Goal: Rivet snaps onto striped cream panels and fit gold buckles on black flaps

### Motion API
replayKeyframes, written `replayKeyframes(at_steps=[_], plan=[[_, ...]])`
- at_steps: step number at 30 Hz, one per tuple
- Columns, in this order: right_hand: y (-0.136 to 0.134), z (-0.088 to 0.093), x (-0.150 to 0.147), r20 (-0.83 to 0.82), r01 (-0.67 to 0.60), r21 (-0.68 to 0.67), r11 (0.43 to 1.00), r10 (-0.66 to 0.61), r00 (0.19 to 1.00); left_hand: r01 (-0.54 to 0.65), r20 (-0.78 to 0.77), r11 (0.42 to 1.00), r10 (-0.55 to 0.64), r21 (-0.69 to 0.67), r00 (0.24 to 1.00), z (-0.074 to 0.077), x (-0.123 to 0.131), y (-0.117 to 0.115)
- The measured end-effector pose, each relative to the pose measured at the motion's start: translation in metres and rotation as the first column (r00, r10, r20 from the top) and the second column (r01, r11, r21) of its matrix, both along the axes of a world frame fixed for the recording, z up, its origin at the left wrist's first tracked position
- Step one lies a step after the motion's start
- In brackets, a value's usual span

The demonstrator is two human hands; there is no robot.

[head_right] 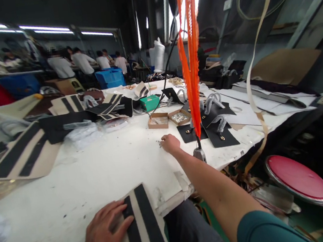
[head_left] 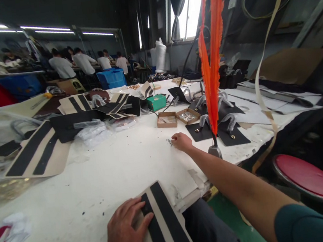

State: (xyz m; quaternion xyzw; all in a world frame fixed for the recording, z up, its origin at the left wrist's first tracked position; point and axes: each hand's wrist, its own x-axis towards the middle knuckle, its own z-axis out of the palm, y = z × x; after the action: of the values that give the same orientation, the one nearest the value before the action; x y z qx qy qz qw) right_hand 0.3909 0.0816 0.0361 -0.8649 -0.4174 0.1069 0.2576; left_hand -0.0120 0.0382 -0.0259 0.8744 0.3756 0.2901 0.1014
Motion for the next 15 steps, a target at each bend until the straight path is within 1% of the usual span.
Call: replayKeyframes(at_steps=[4,8,12,15], plan=[[0.011,-0.001,0.006,-0.037,-0.062,-0.101,0.993,0.059,0.998,0.015,0.006,1.000,-0.015,0.006,1.000,0.000,-0.001,-0.002],[0.008,0.002,0.015,-0.060,-0.143,-0.168,0.975,0.134,0.989,0.005,0.012,1.000,-0.005,-0.004,1.000,0.001,0.001,-0.004],[-0.001,0.002,0.021,-0.112,-0.239,-0.189,0.952,0.221,0.969,-0.011,-0.010,1.000,0.011,-0.008,1.000,0.004,0.002,-0.006],[-0.005,-0.001,0.026,-0.129,-0.259,-0.181,0.949,0.238,0.963,-0.008,-0.018,1.000,0.008,-0.024,1.000,0.006,0.003,-0.006]])
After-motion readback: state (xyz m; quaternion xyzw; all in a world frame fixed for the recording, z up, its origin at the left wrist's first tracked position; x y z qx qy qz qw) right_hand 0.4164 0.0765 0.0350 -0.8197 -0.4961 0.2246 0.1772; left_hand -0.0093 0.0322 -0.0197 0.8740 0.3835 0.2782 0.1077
